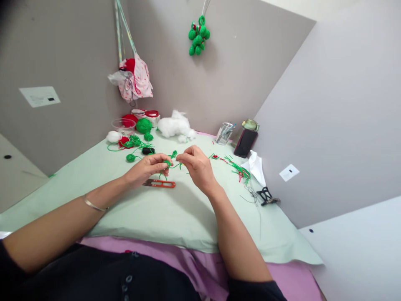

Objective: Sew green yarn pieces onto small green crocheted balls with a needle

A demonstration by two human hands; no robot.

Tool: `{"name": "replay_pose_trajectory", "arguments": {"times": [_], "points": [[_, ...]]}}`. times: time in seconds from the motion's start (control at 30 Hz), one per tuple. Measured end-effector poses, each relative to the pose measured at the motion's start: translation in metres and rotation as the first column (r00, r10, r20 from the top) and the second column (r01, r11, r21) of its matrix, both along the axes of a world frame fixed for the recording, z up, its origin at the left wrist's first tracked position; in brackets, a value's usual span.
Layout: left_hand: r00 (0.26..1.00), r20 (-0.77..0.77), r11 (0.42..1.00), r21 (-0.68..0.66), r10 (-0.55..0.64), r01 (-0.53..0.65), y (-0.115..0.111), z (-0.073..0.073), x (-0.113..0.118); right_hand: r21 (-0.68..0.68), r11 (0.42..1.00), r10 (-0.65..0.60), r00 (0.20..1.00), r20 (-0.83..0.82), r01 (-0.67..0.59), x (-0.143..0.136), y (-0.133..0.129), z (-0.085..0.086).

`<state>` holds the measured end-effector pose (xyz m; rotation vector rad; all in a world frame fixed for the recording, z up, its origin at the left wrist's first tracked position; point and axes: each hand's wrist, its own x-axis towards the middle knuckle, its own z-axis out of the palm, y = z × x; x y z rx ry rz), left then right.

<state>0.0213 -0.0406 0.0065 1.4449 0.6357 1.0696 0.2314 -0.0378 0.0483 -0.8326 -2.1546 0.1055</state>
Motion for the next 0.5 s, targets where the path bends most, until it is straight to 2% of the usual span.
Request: {"name": "replay_pose_trajectory", "arguments": {"times": [0.5], "points": [[0.992,0.081,0.987,-0.116,-0.101,0.11,-0.0013,0.0066,0.0022,-0.02,0.999,0.043,0.999,0.011,-0.042,0.0036,-0.002,0.0047]]}}
